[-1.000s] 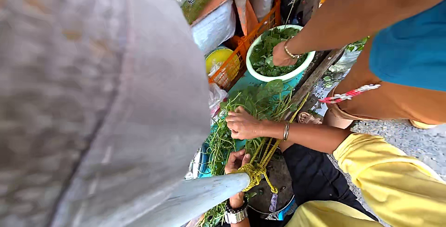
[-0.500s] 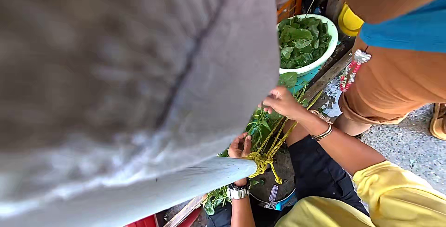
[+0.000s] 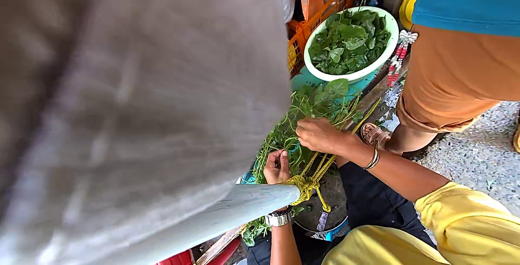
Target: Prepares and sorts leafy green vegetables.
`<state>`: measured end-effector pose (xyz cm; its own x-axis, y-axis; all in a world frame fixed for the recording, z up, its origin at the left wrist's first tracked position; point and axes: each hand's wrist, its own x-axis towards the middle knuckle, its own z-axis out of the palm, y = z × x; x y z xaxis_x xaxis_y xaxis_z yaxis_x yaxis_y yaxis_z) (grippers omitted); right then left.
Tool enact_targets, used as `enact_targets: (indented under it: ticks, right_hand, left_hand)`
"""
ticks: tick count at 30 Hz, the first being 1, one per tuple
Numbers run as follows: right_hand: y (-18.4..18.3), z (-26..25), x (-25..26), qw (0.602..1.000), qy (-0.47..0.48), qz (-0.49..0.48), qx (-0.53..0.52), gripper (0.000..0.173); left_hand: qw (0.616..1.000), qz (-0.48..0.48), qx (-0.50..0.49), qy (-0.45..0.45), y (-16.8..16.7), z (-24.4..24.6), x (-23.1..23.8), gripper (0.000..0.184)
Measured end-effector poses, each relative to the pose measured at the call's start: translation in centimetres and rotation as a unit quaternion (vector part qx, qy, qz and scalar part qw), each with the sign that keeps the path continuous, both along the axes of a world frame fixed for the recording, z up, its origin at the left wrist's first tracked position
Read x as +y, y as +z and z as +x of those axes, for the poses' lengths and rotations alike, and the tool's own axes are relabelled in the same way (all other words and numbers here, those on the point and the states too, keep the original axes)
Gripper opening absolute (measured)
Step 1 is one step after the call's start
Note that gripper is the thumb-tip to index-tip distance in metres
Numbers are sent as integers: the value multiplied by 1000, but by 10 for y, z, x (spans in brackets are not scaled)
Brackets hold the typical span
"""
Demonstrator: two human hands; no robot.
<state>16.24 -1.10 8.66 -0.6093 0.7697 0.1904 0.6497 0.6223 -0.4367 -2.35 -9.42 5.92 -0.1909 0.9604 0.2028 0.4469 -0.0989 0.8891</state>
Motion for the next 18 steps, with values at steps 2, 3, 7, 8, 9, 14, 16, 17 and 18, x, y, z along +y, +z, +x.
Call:
enact_targets:
  ticks: [2,3,7,8,9,14,16,17,18]
  right_hand:
    - [-3,-1,-3,998,10,54,-23,16]
    - [-3,-1,-3,997,15,65,-24,15]
    - [-11,6,3,991,4,105,84,14]
    - [-14,7,5,984,-6,93,155,13]
    - [-15,7,5,971,-19,60,229,13]
    - [0,16,5,826,-86,-227,509,8]
    - [7,17,5,791,-79,-311,520,7]
    - [8,15,4,803,-70,-321,497,7]
    - [7,12,3,833,-67,-305,458,6]
  left_hand:
    - [1000,-12,0,6,-1,-1,2,17]
    - [1000,-14,0,8,-1,-1,3,17]
    - [1000,-18,1,25,2,-4,5,17]
    - [999,-23,-3,29,2,-4,6,17]
    - [999,-30,-9,31,3,-5,7,17]
    - [998,-42,-25,33,4,-4,8,18]
    - [998,-38,-23,34,3,-4,7,16]
    - [999,-36,-20,32,2,-4,8,16]
    - [999,-33,-18,31,2,-4,8,15]
